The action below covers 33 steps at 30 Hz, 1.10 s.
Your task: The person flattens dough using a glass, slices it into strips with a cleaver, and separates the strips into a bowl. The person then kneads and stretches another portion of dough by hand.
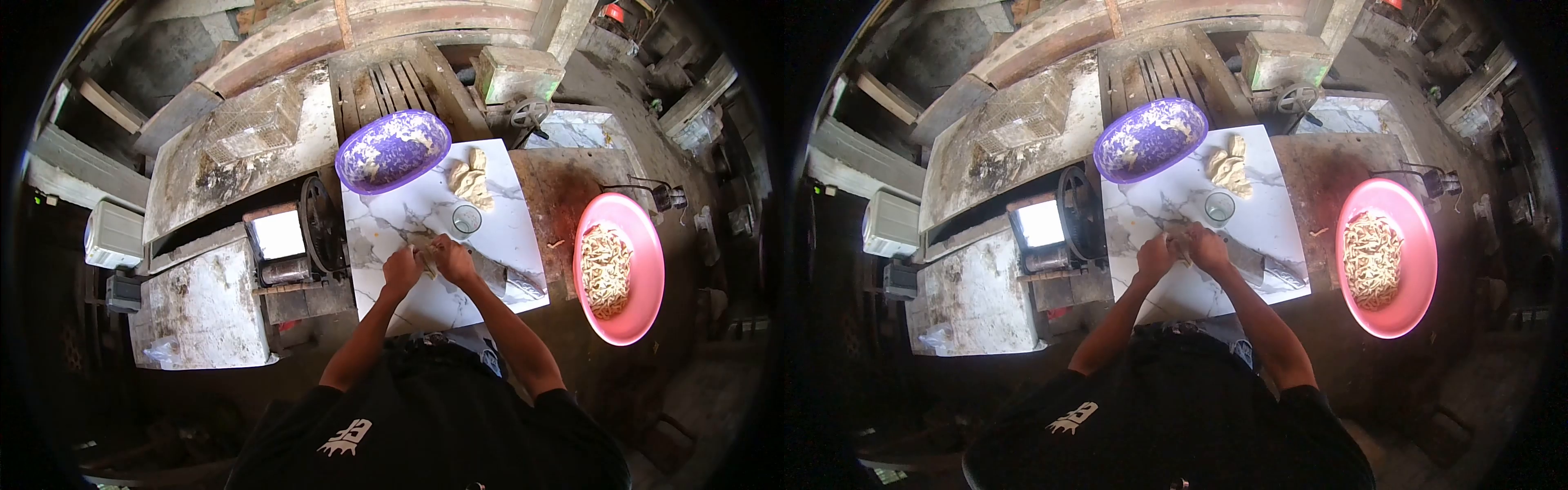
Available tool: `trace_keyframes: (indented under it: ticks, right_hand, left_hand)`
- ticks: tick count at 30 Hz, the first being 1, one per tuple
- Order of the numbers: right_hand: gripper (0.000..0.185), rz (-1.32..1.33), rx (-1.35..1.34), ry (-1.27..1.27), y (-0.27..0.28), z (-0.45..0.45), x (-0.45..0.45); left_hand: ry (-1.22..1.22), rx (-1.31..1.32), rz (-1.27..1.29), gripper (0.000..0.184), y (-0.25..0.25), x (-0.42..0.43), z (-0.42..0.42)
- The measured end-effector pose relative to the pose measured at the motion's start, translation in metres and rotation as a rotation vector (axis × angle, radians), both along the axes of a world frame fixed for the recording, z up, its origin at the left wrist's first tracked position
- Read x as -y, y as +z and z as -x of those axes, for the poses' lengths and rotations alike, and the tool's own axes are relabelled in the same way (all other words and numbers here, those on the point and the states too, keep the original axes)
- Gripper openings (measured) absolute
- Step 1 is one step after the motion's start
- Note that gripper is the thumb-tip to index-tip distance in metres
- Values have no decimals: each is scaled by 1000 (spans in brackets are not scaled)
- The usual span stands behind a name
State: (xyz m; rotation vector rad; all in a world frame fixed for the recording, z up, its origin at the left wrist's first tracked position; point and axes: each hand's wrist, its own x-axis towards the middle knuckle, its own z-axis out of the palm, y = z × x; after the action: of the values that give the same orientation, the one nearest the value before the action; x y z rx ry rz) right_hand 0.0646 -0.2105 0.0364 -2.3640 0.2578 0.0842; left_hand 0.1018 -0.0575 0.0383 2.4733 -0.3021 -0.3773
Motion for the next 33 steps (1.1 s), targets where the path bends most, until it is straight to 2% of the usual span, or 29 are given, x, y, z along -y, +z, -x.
trace_keyframes:
  ticks: [1, 3, 4, 10, 12, 15, 21, 26, 31, 33]
  right_hand:
    - [21, -1, 0, 0, -3, 1, 1]
    - [21, -255, 52, -97, -3, 3, 4]
    - [21, -258, 52, -97, -3, 4, 6]
    - [23, -7, 16, -9, -5, 6, 12]
    - [24, 180, -158, 45, 5, 4, 10]
    - [23, 267, -109, 74, 14, -1, 4]
    - [20, 406, -9, 187, 7, -14, -7]
    - [18, 382, 64, 178, -17, -19, 0]
    - [16, 365, -5, 136, -3, -19, -1]
    - [17, 322, 14, 217, 4, -6, 5]
  left_hand:
    - [0, 0, -1, 35, 1, -1, 0]
    - [-4, -56, 30, 38, 0, -4, 1]
    - [-4, -55, 28, 38, -1, -6, 2]
    - [1, -95, 279, 34, -6, -17, 22]
    - [9, -64, 355, 33, 3, -18, 32]
    - [69, -117, 374, 31, 33, -15, 48]
    - [75, -105, 373, 22, 63, -10, 72]
    - [106, -92, 358, 23, 92, -8, 89]
    - [119, -126, 343, 23, 103, -8, 106]
    - [151, -156, 369, 22, 107, -6, 114]
